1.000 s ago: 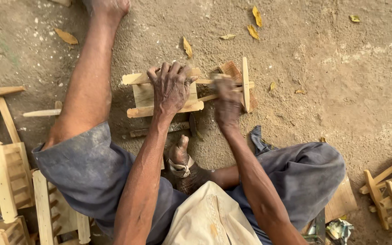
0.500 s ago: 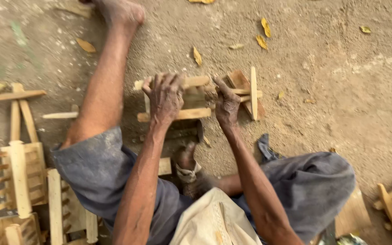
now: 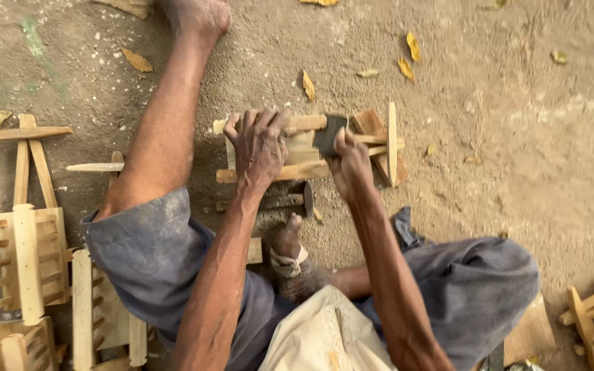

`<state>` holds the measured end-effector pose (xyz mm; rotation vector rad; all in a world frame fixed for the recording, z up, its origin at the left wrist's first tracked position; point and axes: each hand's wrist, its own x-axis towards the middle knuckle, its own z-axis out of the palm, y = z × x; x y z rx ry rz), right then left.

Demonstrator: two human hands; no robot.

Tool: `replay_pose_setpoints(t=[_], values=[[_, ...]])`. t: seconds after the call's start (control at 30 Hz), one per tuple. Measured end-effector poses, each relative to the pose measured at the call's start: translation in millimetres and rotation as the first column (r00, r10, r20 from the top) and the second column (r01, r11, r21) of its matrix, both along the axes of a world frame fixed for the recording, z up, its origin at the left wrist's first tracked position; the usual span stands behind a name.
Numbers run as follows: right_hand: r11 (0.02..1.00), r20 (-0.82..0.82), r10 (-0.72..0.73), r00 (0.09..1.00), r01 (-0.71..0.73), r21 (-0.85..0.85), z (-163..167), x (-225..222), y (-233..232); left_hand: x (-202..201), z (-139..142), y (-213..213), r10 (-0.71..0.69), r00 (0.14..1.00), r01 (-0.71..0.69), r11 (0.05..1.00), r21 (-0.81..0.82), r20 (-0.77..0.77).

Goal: The person sits on the ground and assembles a small wooden chair by hand. They use a hammer to tap joints together and a sanding block to smooth the surfaces, repeatedly turning the chair to work on different sides.

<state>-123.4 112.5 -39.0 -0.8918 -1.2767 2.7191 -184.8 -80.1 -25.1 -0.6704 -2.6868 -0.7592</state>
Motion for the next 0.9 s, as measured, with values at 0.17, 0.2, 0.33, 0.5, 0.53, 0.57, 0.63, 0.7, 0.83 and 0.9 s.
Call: replay_pose_setpoints(t=[0.17, 0.2, 0.33, 0.5, 0.53, 0.57, 0.63, 0.7, 0.83, 0.9], values=[[0.993, 0.065, -0.075, 0.995, 0.081, -0.082, 9.8, -6.6, 0.0, -0.6, -4.2, -0.4, -0.009, 1.000, 0.010, 0.999, -0.051, 0.006], [0.993, 0.079, -0.084, 0.993, 0.090, -0.073, 10.4, -7.2, 0.0, -1.0, -5.0, 0.1, -0.011, 1.000, 0.011, 0.999, -0.040, 0.009], [0.987, 0.065, -0.084, 0.994, 0.092, -0.128, 6.3, -4.8, 0.3, -1.8, -6.5, 2.2, -0.002, 0.999, 0.002, 1.000, -0.012, 0.053], [0.995, -0.034, -0.048, 0.998, 0.044, -0.090, 1.6, -5.5, 5.6, -1.9, -5.3, 2.3, 0.015, 1.000, -0.015, 0.998, -0.062, -0.003], [0.997, -0.036, -0.038, 0.999, 0.036, -0.066, 0.6, -5.2, 8.0, -2.7, -5.0, 2.3, -0.002, 1.000, 0.002, 0.999, -0.053, 0.000], [0.999, -0.030, -0.023, 0.999, 0.021, -0.041, -0.1, 3.9, 8.8, -3.3, -4.8, 2.4, -0.012, 1.000, 0.013, 0.999, -0.044, 0.010], [0.999, -0.023, 0.024, 0.999, -0.023, 0.038, -2.5, 20.8, 10.1, -3.7, -4.6, 2.7, -0.009, 1.000, 0.010, 1.000, -0.030, 0.025], [0.988, -0.039, 0.063, 0.997, -0.057, 0.145, -7.2, 46.5, 9.5, -3.1, -4.4, 3.1, -0.008, 1.000, 0.008, 1.000, -0.022, 0.014], [0.958, -0.152, 0.081, 0.985, -0.035, 0.285, -21.2, 81.8, -2.9, -1.5, -4.2, 3.4, -0.015, 1.000, 0.015, 0.999, -0.047, 0.015], [0.907, -0.139, 0.136, 0.981, -0.067, 0.415, -23.2, 87.4, -10.2, -3.2, -5.0, 3.9, -0.010, 1.000, 0.010, 1.000, -0.029, 0.016]])
